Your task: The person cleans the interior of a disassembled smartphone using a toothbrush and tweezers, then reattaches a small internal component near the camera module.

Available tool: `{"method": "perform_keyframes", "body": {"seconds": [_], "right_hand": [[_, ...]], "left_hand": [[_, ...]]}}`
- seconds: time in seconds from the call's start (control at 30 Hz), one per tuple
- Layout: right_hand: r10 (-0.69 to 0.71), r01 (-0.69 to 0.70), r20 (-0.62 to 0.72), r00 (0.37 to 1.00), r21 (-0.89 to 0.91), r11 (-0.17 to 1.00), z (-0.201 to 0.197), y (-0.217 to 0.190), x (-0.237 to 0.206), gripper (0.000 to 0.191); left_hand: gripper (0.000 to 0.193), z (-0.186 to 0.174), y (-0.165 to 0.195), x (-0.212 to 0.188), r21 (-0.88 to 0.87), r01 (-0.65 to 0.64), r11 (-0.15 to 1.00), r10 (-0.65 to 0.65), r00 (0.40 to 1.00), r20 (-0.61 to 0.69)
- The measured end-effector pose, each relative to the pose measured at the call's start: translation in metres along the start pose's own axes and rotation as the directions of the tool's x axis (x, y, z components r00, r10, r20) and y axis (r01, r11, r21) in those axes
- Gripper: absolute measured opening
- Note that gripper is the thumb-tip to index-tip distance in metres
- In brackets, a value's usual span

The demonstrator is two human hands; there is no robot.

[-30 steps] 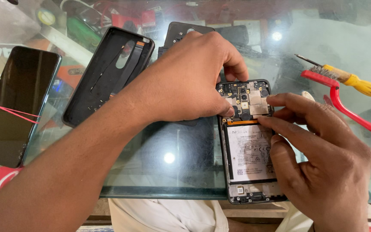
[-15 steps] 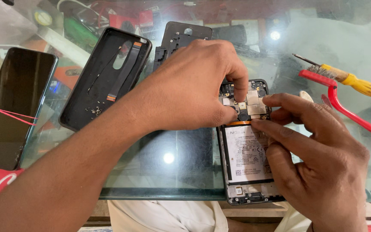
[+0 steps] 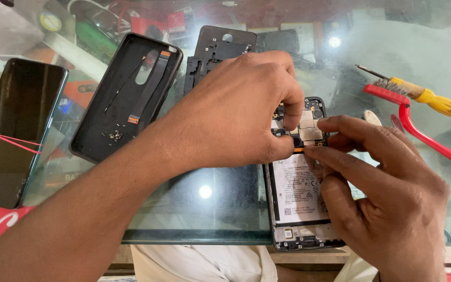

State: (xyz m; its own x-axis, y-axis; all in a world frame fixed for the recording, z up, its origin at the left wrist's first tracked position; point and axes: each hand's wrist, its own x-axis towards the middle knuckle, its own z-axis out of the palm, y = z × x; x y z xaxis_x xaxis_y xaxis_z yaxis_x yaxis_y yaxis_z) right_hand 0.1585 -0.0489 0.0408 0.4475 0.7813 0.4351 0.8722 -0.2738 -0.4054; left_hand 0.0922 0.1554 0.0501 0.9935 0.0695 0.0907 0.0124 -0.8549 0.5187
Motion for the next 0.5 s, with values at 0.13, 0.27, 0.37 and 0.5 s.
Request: {"method": "perform_keyframes", "body": {"seconds": [0.13, 0.27, 0.37, 0.5], "right_hand": [[0.009, -0.009, 0.011, 1.000, -0.010, 1.000, 0.0001, 0.0004, -0.0009, 0.030], [0.014, -0.014, -0.005, 1.000, -0.003, 1.000, 0.0006, 0.0000, -0.0018, 0.030], [0.037, -0.037, -0.012, 0.999, 0.013, 0.999, 0.0005, -0.0003, -0.0019, 0.029], [0.043, -0.043, -0.014, 0.999, 0.016, 0.999, 0.0001, -0.0005, -0.0011, 0.028]], "left_hand": [[0.019, 0.0000, -0.0001, 0.0003, -0.002, -0.012, 1.000, 0.012, 1.000, -0.008], [0.013, -0.0013, 0.0002, 0.0009, -0.008, -0.016, 1.000, 0.016, 1.000, -0.014], [0.007, -0.0002, -0.0012, 0.0014, -0.020, -0.017, 1.000, 0.016, 0.999, -0.034], [0.006, 0.0027, -0.0060, 0.0011, -0.044, -0.060, 0.997, 0.057, 0.996, -0.066]]}}
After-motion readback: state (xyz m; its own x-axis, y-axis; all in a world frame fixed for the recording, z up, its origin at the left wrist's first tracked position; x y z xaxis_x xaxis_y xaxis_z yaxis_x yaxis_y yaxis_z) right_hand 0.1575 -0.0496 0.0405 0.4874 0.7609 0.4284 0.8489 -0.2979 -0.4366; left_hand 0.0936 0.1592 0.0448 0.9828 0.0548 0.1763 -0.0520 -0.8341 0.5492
